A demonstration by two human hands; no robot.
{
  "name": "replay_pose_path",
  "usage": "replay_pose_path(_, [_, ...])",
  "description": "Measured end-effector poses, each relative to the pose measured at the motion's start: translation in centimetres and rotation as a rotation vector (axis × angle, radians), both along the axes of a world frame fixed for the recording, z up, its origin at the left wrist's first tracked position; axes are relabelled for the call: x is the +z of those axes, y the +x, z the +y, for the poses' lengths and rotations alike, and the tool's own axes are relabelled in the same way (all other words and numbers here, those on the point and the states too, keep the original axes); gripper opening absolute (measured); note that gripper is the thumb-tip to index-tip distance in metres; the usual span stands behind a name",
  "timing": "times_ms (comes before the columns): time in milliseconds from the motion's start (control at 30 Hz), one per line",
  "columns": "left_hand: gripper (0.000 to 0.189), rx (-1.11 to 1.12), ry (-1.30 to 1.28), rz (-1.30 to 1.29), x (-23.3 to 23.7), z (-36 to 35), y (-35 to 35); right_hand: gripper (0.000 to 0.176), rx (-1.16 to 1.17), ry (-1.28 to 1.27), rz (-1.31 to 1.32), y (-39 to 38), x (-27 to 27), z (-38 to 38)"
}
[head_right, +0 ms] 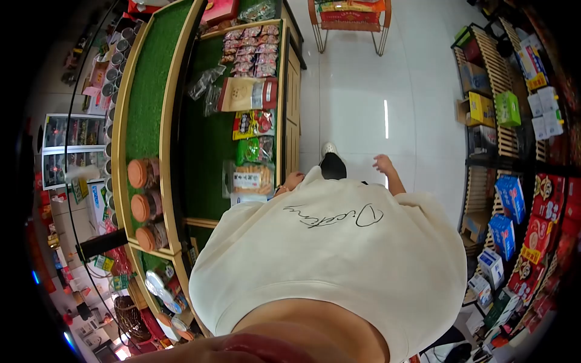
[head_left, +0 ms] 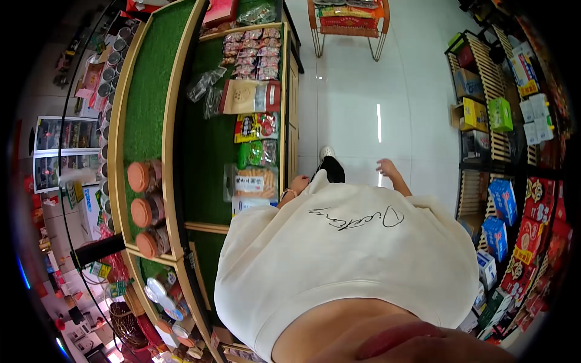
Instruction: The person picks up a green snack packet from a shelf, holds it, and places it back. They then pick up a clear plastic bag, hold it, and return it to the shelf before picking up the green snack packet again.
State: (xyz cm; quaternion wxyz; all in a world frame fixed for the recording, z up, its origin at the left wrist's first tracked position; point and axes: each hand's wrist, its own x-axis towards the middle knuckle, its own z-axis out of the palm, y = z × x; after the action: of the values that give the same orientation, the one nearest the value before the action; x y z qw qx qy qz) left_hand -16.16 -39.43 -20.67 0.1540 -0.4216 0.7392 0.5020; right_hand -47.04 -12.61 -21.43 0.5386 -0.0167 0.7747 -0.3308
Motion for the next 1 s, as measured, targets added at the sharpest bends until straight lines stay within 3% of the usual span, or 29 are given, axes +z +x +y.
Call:
replay_pose_path(100, [0.030,0.071,0.028,0.108,0.4,-4.7,-4.7,0.029,-0.056,0.136,0.014,-2.6,0.6,-2.6])
replay_pose_path(267, [0.030,0.139,0.052,0.100,-2.5,-11.8,-12.5,0.031,-0.218,-0.043,0.187,-6.2,2.7,-6.7])
replay_pose_path(400, [0.031,0.159,0.102,0.146,-2.1,-15.1,-18.2,0.029,-0.350,-0.095,0.269,-8.4,0.7,-8.5])
replay_pose_path(533, [0.030,0.182,0.199,0.182,-3.0,-16.9,-21.7,0.030,-0.184,0.140,0.343,-12.2,-1.3,-8.7])
replay_pose_path(633, [0.029,0.095,0.037,0.142,-2.8,-19.2,-24.0,0.032,-0.179,0.194,0.264,-17.4,-1.3,-10.3])
replay_pose_path(700, [0.029,0.094,-0.045,0.091,-1.9,-20.9,-25.7,0.032,-0.139,0.084,0.335,-21.5,-3.0,-11.6])
replay_pose_path(767, [0.029,0.019,-0.011,0.265,-4.7,-23.5,-26.2,0.031,-0.127,0.031,0.369,-27.2,-2.8,-14.7])
replay_pose_path(867, [0.029,0.591,0.301,0.060,-2.5,-26.6,-31.2,0.030,-0.124,0.054,0.425,-34.8,-1.8,-20.7])
replay_pose_path(967, [0.028,0.666,0.245,0.029,-1.1,-29.4,-37.3,0.030,-0.173,-0.031,0.203,-42.0,-0.7,-27.9])
replay_pose_path(1000, [0.029,0.556,0.249,0.052,-2.3,-30.9,-38.6,0.028,-0.131,-0.085,0.210,-44.4,-0.8,-30.1])
